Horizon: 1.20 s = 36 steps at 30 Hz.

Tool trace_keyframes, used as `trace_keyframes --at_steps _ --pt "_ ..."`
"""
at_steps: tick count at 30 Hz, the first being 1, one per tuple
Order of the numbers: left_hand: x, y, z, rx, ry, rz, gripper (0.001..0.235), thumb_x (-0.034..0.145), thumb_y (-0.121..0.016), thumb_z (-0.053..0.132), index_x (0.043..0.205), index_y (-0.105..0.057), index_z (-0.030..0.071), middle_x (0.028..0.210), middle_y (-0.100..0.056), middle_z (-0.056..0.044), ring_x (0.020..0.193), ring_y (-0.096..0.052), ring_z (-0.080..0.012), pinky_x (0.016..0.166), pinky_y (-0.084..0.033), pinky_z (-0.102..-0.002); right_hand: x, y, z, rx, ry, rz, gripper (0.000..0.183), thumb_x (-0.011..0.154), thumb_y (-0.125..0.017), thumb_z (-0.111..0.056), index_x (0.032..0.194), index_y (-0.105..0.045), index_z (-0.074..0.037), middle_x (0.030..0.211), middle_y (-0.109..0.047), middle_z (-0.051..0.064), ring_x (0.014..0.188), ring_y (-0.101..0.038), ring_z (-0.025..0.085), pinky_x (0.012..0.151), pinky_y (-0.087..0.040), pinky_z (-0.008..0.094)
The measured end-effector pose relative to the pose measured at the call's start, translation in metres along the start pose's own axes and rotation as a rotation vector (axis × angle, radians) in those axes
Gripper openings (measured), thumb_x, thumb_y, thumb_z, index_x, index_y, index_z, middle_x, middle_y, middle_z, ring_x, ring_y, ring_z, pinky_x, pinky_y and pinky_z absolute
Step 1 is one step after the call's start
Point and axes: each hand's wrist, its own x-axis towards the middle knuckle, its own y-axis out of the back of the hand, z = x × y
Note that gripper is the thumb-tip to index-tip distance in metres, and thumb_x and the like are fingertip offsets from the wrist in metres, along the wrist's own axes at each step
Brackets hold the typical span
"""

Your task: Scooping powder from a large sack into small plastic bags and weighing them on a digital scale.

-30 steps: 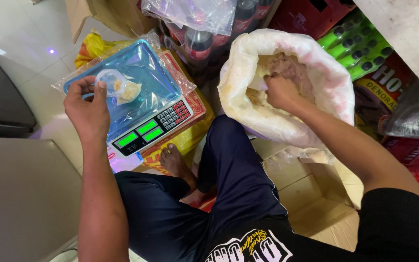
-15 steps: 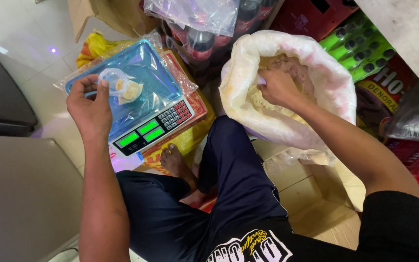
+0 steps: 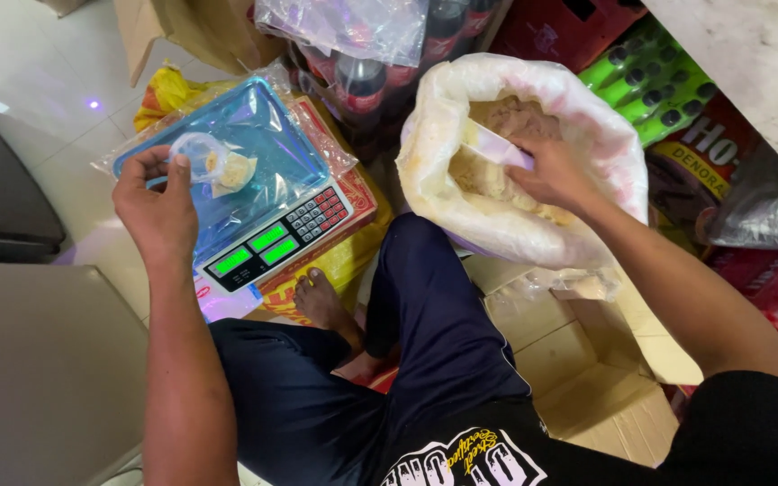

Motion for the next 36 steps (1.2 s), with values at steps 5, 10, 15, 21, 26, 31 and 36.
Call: trace_keyframes --at_steps 5,10,15,21,26,31,36 --pt "-0.009 0.004 0.027 0.096 -0.129 -0.031 0.014 0.109 -0.078 0.003 0.121 -0.073 -0.004 0.109 -0.071 -0.012 0.098 -0.065 -0.0192 0.088 -0.057 -0.035 -0.026 0.020 -0.001 -0.036 -0.016 0.001 0.046 0.088 -0.071 -0.015 0.130 -0.073 0.004 0.116 -0.077 0.022 0.096 -0.071 0.039 0.085 -0.056 0.046" --pt "-0.009 0.005 0.024 0.087 -0.121 -0.039 0.015 0.110 -0.077 0.002 0.123 -0.072 -0.002 0.108 -0.069 -0.011 0.097 -0.063 -0.0185 0.087 -0.056 -0.034 -0.043 0.024 0.000 -0.076 -0.103 -0.020 0.054 0.092 -0.083 -0.035 0.129 -0.075 0.003 0.107 -0.080 0.021 0.089 -0.072 0.038 0.080 -0.056 0.047" --pt "-0.008 0.006 0.018 0.081 -0.082 -0.031 0.016 0.111 -0.077 0.005 0.124 -0.071 -0.001 0.106 -0.066 -0.009 0.094 -0.063 -0.0163 0.084 -0.056 -0.032 -0.062 0.032 -0.007 -0.054 -0.128 0.007 0.052 0.087 -0.076 -0.022 0.130 -0.074 0.006 0.114 -0.081 0.022 0.095 -0.074 0.038 0.084 -0.057 0.045" --pt "-0.007 0.002 0.017 0.025 0.018 -0.029 0.017 0.115 -0.075 0.013 0.123 -0.069 -0.001 0.105 -0.067 -0.009 0.082 -0.070 -0.0146 0.077 -0.061 -0.029 -0.075 0.037 -0.004 -0.045 -0.111 0.081 0.053 0.084 -0.078 -0.020 0.132 -0.076 0.005 0.122 -0.078 0.021 0.100 -0.072 0.037 0.088 -0.056 0.045" --pt "-0.005 0.000 0.016 0.029 0.008 -0.008 0.015 0.113 -0.075 0.010 0.122 -0.071 -0.001 0.107 -0.071 -0.010 0.077 -0.074 -0.0145 0.075 -0.061 -0.029 -0.079 0.039 0.005 -0.120 -0.036 0.104 0.060 0.091 -0.082 -0.032 0.136 -0.074 0.007 0.129 -0.074 0.025 0.110 -0.070 0.041 0.096 -0.055 0.048" --pt "-0.006 0.000 0.024 -0.011 0.022 0.019 0.016 0.109 -0.073 0.014 0.119 -0.077 0.002 0.103 -0.074 -0.005 0.076 -0.077 -0.0116 0.068 -0.060 -0.024 -0.086 0.043 -0.004 -0.028 -0.020 0.189 0.057 0.092 -0.088 -0.025 0.131 -0.074 0.014 0.125 -0.075 0.023 0.103 -0.069 0.037 0.090 -0.053 0.043" --pt "0.001 -0.011 0.000 0.035 -0.119 0.077 0.017 0.108 -0.069 0.013 0.114 -0.079 0.000 0.101 -0.077 -0.008 0.083 -0.071 -0.0160 0.076 -0.061 -0.030 -0.089 0.040 0.017 -0.090 0.018 0.192 0.056 0.093 -0.089 -0.021 0.135 -0.076 0.013 0.126 -0.077 0.025 0.104 -0.071 0.038 0.091 -0.054 0.045"
